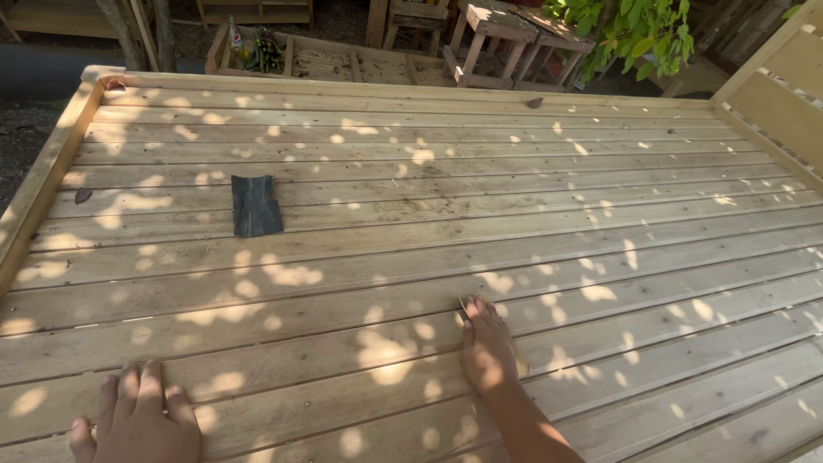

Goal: The person sands a large wooden slatted surface using a sanding block. They move the sanding block back and forth across the planks, covering multiple areas of the surface.

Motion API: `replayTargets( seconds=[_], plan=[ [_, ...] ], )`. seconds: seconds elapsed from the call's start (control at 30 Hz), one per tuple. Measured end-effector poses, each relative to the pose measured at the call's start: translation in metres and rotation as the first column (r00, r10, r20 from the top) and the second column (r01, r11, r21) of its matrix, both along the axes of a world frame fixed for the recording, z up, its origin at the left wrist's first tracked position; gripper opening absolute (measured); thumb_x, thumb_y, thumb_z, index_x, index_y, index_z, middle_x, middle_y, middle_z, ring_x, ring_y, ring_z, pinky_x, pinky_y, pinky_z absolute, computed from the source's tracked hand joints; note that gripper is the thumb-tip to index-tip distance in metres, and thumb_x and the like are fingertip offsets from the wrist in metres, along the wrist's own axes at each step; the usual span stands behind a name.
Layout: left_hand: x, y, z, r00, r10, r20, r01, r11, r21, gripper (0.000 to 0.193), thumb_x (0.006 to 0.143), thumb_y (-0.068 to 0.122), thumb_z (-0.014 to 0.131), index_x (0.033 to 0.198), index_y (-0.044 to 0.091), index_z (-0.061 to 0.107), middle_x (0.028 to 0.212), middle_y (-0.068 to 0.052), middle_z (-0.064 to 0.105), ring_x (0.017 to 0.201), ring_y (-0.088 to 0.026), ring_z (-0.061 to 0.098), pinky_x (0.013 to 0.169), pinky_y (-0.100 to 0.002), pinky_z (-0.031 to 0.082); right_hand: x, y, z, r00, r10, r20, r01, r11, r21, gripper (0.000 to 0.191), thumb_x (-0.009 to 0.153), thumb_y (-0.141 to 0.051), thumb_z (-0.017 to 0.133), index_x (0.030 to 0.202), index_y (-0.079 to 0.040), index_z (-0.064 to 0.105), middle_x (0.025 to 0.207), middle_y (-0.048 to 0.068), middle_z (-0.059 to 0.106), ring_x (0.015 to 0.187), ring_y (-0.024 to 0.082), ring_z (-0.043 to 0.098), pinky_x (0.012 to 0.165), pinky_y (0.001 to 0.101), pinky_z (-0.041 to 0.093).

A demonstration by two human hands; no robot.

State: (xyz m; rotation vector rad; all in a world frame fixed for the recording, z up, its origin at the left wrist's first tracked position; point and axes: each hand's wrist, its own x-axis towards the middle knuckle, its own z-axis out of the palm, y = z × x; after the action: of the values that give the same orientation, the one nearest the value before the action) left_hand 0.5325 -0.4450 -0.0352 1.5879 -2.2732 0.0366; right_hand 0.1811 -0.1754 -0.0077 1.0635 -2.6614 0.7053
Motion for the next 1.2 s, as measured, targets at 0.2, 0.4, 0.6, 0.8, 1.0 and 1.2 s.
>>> replayTargets(
  seconds=[0.2, 0.4, 0.6, 0.8, 1.0, 1.2],
  plan=[
    [-0.001, 0.002, -0.003, 0.986, 0.045, 0.161, -0.042, 0.999, -0.017, 0.058, 0.100, 0.041, 0.044, 0.156, 0.027, 0.051, 0.166, 0.001, 0.047, 0.156, -0.017, 0.038, 0.131, -0.053, 0.017, 0.146, -0.134, -0.010, 0.884, 0.391, 0.257, -0.432, 0.892, 0.131, 0.051, 0.105, -0.017, 0.041, 0.154, -0.007, 0.041, 0.165, 0.012, 0.031, 0.152, 0.030, 0.020, 0.121, 0.0436, 0.012],
    [0.002, 0.009, 0.002, 0.997, -0.033, -0.066, 0.034, 0.999, 0.017, 0.057, 0.096, 0.037, 0.050, 0.150, 0.021, 0.052, 0.159, 0.000, 0.049, 0.152, -0.019, 0.040, 0.125, -0.057, 0.022, 0.182, -0.144, -0.015, 0.807, 0.483, 0.339, -0.538, 0.838, 0.089, 0.047, 0.105, -0.017, 0.039, 0.150, -0.010, 0.047, 0.163, 0.007, 0.040, 0.154, 0.024, 0.029, 0.127, 0.0376, 0.018],
    [0.001, 0.015, 0.009, 0.997, -0.043, -0.062, 0.044, 0.999, 0.014, 0.058, 0.095, 0.036, 0.050, 0.150, 0.019, 0.049, 0.158, -0.004, 0.047, 0.150, -0.020, 0.039, 0.122, -0.058, 0.024, 0.023, -0.024, 0.011, 0.988, 0.132, 0.075, -0.127, 0.990, -0.068, 0.042, 0.099, -0.011, 0.048, 0.139, -0.007, 0.061, 0.150, 0.015, 0.054, 0.143, 0.031, 0.046, 0.117, 0.0412, 0.039],
    [-0.001, 0.018, 0.011, 0.999, -0.030, -0.011, 0.030, 0.999, 0.017, 0.058, 0.095, 0.038, 0.048, 0.151, 0.020, 0.048, 0.159, -0.002, 0.044, 0.149, -0.020, 0.038, 0.122, -0.057, 0.024, 0.071, -0.083, -0.020, 0.982, 0.029, 0.185, -0.051, 0.992, 0.118, 0.049, 0.100, -0.021, 0.044, 0.147, -0.014, 0.050, 0.159, 0.007, 0.043, 0.149, 0.025, 0.036, 0.122, 0.0398, 0.028],
    [0.002, 0.015, 0.013, 0.999, -0.037, 0.019, 0.035, 0.997, 0.065, 0.059, 0.097, 0.040, 0.044, 0.153, 0.021, 0.045, 0.160, -0.001, 0.041, 0.152, -0.019, 0.034, 0.123, -0.057, 0.022, 0.194, -0.161, -0.018, 0.839, 0.473, 0.268, -0.501, 0.864, 0.044, 0.045, 0.103, -0.016, 0.044, 0.146, -0.008, 0.053, 0.157, 0.008, 0.048, 0.151, 0.026, 0.035, 0.124, 0.0417, 0.023],
    [0.003, 0.013, 0.019, 0.993, -0.064, 0.098, 0.049, 0.987, 0.152, 0.061, 0.098, 0.042, 0.034, 0.155, 0.021, 0.037, 0.163, -0.002, 0.031, 0.152, -0.021, 0.025, 0.122, -0.055, 0.016, 0.079, -0.061, -0.005, 0.979, 0.119, 0.163, -0.137, 0.985, 0.106, 0.040, 0.100, -0.018, 0.047, 0.137, -0.018, 0.062, 0.148, -0.001, 0.060, 0.139, 0.018, 0.053, 0.124, 0.0369, 0.035]
  ],
)
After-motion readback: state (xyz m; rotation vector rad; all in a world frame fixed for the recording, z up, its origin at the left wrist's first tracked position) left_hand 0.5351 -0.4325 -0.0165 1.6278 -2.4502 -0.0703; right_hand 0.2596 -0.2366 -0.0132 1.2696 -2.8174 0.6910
